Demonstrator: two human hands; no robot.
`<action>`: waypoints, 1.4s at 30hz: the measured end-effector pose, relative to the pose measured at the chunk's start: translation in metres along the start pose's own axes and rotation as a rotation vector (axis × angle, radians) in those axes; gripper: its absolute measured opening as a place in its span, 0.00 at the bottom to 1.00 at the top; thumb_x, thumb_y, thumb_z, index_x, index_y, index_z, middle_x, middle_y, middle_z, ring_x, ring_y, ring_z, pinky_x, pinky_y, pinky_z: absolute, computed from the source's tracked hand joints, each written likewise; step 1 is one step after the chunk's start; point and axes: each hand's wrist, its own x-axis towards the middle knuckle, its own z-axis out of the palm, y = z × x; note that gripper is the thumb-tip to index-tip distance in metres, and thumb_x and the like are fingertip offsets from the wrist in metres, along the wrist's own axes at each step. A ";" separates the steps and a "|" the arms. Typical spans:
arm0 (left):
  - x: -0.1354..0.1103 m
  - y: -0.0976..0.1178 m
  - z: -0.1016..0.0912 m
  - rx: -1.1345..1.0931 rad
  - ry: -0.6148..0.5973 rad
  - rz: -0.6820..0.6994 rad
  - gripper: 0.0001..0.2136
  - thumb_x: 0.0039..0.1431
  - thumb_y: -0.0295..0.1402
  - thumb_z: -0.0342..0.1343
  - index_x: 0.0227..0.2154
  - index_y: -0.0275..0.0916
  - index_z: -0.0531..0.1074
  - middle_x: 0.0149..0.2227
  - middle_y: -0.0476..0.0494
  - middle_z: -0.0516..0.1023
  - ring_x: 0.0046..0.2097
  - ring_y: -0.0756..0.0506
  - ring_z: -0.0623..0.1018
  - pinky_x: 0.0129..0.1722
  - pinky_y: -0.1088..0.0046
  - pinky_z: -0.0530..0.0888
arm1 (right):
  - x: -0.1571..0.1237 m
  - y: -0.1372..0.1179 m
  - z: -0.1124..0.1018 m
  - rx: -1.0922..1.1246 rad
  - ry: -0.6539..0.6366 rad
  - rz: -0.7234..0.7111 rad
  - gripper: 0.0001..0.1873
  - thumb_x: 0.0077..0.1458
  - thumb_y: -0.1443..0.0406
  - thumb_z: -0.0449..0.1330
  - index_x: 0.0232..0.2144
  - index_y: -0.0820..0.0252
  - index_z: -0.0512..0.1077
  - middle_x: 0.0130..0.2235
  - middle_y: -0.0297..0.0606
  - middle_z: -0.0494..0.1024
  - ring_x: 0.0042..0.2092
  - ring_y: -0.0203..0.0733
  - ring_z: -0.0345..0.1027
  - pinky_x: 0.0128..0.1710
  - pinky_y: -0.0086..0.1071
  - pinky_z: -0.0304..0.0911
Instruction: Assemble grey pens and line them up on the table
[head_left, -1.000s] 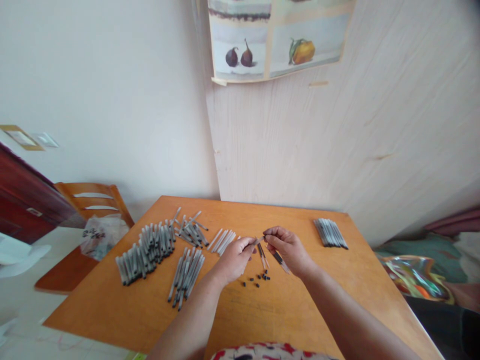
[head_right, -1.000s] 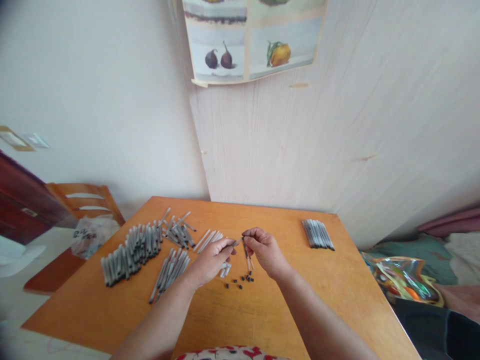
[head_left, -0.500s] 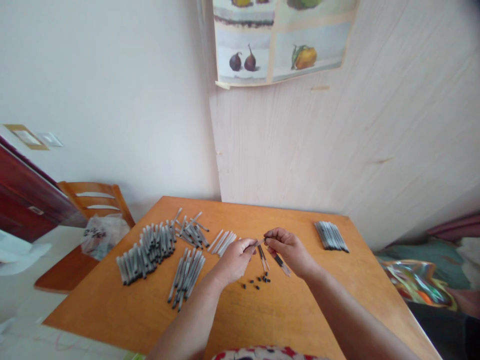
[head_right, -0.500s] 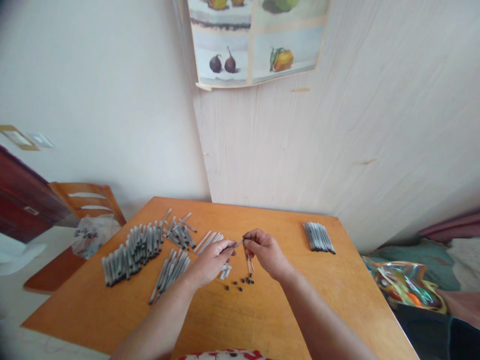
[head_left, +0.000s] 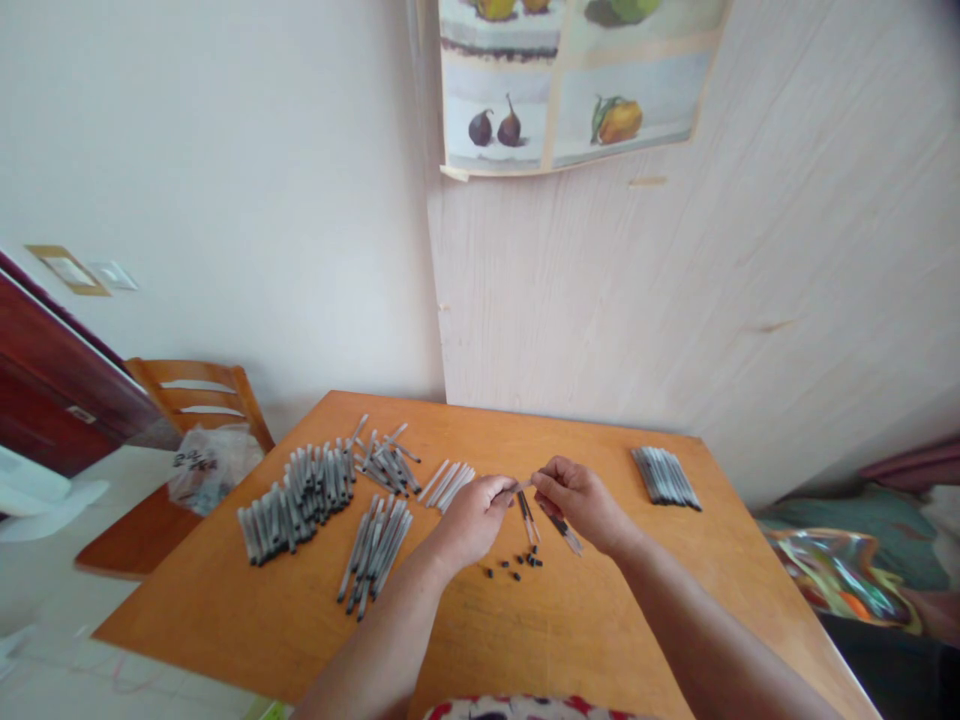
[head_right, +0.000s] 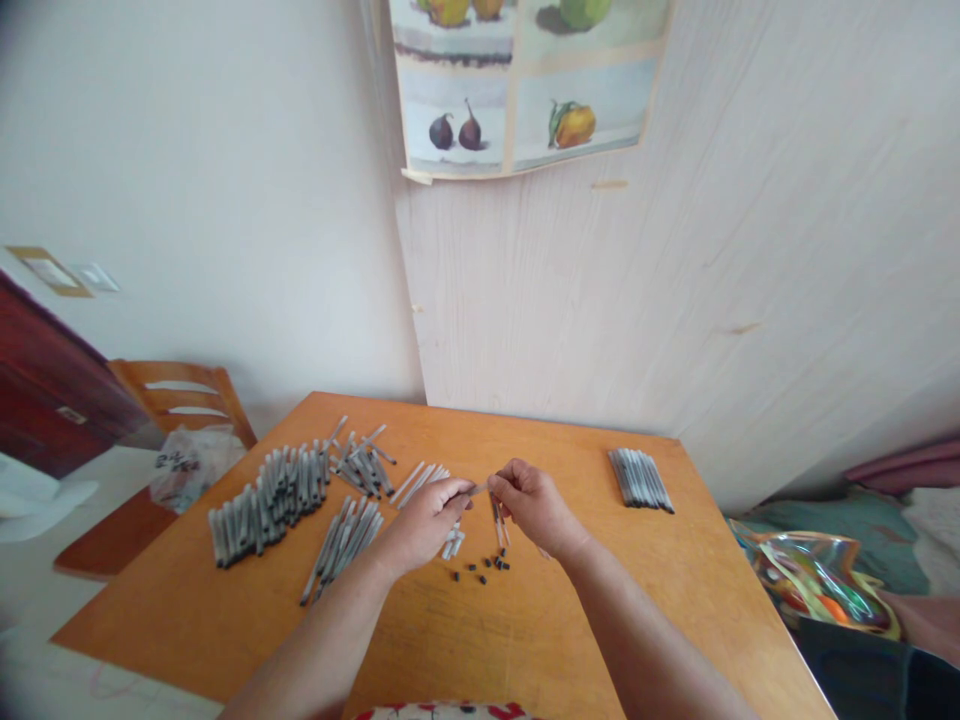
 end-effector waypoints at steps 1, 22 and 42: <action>0.000 -0.001 0.001 0.009 0.004 0.013 0.14 0.63 0.33 0.47 0.44 0.39 0.77 0.42 0.42 0.81 0.44 0.45 0.78 0.44 0.71 0.71 | 0.000 0.000 0.000 -0.027 0.005 -0.003 0.19 0.56 0.49 0.58 0.26 0.57 0.65 0.22 0.30 0.70 0.23 0.33 0.60 0.24 0.28 0.56; 0.001 -0.006 0.004 -0.133 -0.060 -0.059 0.15 0.63 0.37 0.48 0.45 0.39 0.75 0.39 0.43 0.80 0.40 0.46 0.77 0.39 0.72 0.72 | 0.002 0.008 0.000 -0.008 0.134 -0.038 0.28 0.60 0.42 0.49 0.26 0.58 0.67 0.22 0.32 0.67 0.24 0.35 0.58 0.25 0.30 0.55; 0.001 -0.007 0.009 -0.167 -0.094 -0.077 0.15 0.63 0.40 0.48 0.42 0.39 0.76 0.38 0.45 0.79 0.37 0.47 0.74 0.37 0.72 0.68 | 0.006 0.017 0.002 -0.262 0.148 -0.128 0.21 0.61 0.50 0.53 0.23 0.56 0.61 0.21 0.28 0.60 0.25 0.35 0.54 0.26 0.30 0.50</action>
